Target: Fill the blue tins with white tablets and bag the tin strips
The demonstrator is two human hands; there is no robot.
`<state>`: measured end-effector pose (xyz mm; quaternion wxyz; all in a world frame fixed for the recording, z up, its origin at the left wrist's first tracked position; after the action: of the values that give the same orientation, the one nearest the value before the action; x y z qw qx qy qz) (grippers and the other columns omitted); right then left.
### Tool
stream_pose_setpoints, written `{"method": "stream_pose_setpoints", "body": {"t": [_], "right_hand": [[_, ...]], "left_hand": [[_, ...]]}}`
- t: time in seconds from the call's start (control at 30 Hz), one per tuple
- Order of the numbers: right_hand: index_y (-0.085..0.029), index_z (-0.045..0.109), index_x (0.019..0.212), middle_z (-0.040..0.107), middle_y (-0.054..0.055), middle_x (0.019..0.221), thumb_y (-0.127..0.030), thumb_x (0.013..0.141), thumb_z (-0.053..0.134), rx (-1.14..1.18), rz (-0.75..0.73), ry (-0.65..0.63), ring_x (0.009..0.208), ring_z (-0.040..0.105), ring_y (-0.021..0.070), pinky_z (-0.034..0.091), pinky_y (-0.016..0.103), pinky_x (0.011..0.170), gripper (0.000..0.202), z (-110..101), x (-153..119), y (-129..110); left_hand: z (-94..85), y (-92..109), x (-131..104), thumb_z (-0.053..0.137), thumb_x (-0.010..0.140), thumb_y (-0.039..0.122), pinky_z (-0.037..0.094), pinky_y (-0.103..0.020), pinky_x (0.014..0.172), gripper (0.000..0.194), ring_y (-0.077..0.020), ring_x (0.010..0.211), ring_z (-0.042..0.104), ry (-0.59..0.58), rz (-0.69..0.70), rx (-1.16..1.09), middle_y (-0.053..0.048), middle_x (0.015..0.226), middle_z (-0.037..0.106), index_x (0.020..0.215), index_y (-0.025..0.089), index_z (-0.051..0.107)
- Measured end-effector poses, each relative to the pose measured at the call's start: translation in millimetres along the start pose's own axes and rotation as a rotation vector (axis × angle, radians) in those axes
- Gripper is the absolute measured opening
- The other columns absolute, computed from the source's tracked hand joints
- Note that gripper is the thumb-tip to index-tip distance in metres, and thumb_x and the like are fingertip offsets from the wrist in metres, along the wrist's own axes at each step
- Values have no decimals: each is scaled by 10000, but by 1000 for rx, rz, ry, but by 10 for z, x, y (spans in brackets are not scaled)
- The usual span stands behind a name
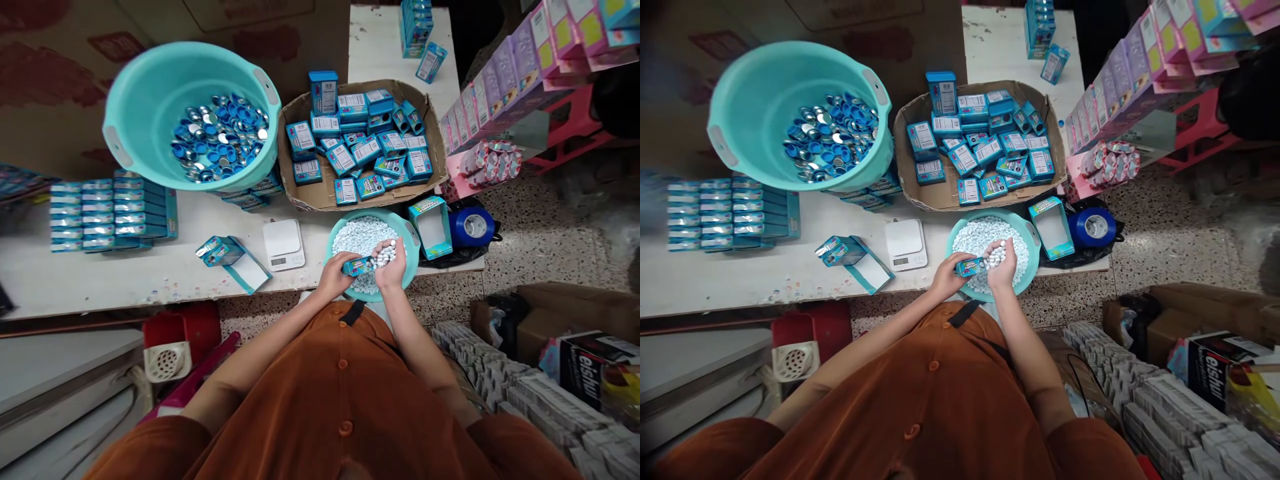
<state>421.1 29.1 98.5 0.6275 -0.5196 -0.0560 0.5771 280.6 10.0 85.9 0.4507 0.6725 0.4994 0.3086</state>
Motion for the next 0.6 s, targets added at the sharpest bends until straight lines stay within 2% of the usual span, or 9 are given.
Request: {"method": "stream_pose_setpoints", "body": {"t": [0.2, 0.3, 0.47, 0.6], "right_hand": [[-210, 439, 595, 531, -25, 565, -528, 856, 437, -105, -98, 18, 567, 543, 113, 462, 274, 647, 411, -50, -7, -39], [-214, 434, 592, 532, -26, 558, -529, 855, 434, -103, -109, 40, 557, 542, 117, 467, 284, 646, 410, -70, 1, -59], [-211, 429, 581, 478, -39, 525, -489, 849, 474, -50, -137, 43, 517, 499, 97, 441, 249, 572, 389, -57, 1, -94], [-210, 405, 595, 400, -65, 523, -510, 826, 516, -8, -83, 113, 442, 390, 65, 335, 207, 426, 394, -90, 3, -74]], "left_hand": [[46, 54, 37, 564, 637, 4, 456, -375, 931, 515, -227, 1067, 577, -36, 8, 95, -38, 1099, 647, 1093, 237, 618], [60, 48, 65, 602, 654, 44, 475, -359, 897, 459, -217, 1026, 597, -7, -30, 47, -39, 1074, 651, 1073, 231, 621], [114, 53, 73, 609, 656, 35, 465, -353, 912, 453, -209, 1035, 591, -15, -14, 20, -37, 1068, 650, 1066, 226, 624], [143, 8, 64, 652, 668, 86, 475, -348, 891, 416, -211, 1018, 599, -9, -63, -37, -46, 1066, 645, 1061, 217, 622]]}}
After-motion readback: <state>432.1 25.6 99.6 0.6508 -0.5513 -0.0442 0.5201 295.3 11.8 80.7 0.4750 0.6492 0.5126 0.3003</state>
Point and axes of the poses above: each hand's wrist, its own x-axis towards the middle knuckle, its own z-axis out of the palm, y = z × x, the point moved 5 cm from there along x, towards the middle knuckle
